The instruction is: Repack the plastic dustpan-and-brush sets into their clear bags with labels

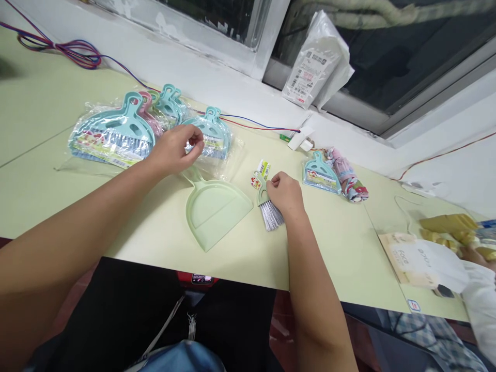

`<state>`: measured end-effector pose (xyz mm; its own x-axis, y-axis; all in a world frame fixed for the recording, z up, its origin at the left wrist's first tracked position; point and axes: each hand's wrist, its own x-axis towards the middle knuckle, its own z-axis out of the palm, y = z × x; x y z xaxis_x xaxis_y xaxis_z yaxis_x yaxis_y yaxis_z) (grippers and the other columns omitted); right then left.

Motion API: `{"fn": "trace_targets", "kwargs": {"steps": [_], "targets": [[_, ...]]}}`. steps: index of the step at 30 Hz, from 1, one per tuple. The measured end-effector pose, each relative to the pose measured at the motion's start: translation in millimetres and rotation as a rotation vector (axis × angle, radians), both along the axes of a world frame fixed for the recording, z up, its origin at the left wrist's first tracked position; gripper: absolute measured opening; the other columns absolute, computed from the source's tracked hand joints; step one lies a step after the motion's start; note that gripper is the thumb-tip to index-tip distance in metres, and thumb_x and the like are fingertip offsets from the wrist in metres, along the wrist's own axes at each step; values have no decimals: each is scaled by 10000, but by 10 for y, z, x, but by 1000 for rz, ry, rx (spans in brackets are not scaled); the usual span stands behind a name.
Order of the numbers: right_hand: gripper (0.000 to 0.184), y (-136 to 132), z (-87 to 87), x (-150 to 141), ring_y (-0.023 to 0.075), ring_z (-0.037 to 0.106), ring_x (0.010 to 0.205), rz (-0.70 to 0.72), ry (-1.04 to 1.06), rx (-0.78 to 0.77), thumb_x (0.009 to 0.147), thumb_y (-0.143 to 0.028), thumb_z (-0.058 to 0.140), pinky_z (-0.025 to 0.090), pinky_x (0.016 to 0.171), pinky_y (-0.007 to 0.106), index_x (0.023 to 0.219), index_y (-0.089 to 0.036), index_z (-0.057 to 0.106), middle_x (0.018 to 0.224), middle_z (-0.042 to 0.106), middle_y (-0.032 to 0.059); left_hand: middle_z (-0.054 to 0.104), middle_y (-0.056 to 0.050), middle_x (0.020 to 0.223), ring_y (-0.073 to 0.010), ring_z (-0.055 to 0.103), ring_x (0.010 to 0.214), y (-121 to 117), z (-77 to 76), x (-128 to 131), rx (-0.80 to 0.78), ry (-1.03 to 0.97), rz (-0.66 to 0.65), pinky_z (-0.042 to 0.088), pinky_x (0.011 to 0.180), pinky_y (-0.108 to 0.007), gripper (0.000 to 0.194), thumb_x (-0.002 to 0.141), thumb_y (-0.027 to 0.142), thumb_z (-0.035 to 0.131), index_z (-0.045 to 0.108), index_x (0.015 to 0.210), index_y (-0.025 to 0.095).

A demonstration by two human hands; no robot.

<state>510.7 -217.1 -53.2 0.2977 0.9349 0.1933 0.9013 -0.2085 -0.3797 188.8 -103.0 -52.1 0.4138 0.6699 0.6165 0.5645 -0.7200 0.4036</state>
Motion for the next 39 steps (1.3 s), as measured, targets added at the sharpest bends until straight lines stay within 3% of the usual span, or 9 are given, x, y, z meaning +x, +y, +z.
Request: {"fn": "trace_targets", "kwargs": {"steps": [5,11,16,26,30,39], "targets": [[18,-47,43,12,232,635,810,22,-118,-83,811,-217,639,427,719,344,809,-232,647,859,729,41,688,-73,950,-243,622,906,-18,29,-3,-48,17,3,475,826,-392,124,933,256,529,621,1011,229],[60,-47,-16,17,254,630,860,83,-235,-167,826,-252,624,433,741,351,864,-222,659,961,710,91,703,-76,953,-238,628,884,-21,37,2,-61,18,6,475,795,-381,141,921,248,537,635,1020,224],[116,-28,-66,-6,274,626,913,71,-233,-169,829,-301,636,445,759,358,918,-227,644,972,706,93,708,-73,938,-229,625,849,-25,31,4,-74,21,0,465,750,-366,146,908,241,543,642,1013,219],[95,4,-79,-104,277,637,942,35,-210,-164,848,-245,603,443,773,373,939,-230,627,1032,718,93,724,-72,936,-231,645,834,-23,33,6,-65,19,-6,470,743,-365,144,889,243,553,642,1000,221],[93,20,-76,-107,283,646,927,0,-187,-169,822,-256,626,441,774,376,912,-232,629,971,731,80,726,-72,934,-229,648,828,-23,43,-4,-70,19,-2,471,736,-362,144,902,248,543,644,1001,222],[183,-21,17,-132,303,655,993,3,-203,49,812,-231,600,453,915,436,995,-216,605,1031,721,107,728,-72,913,-248,656,827,-27,69,-17,-84,43,60,466,744,-372,176,892,276,562,679,1013,227]]}}
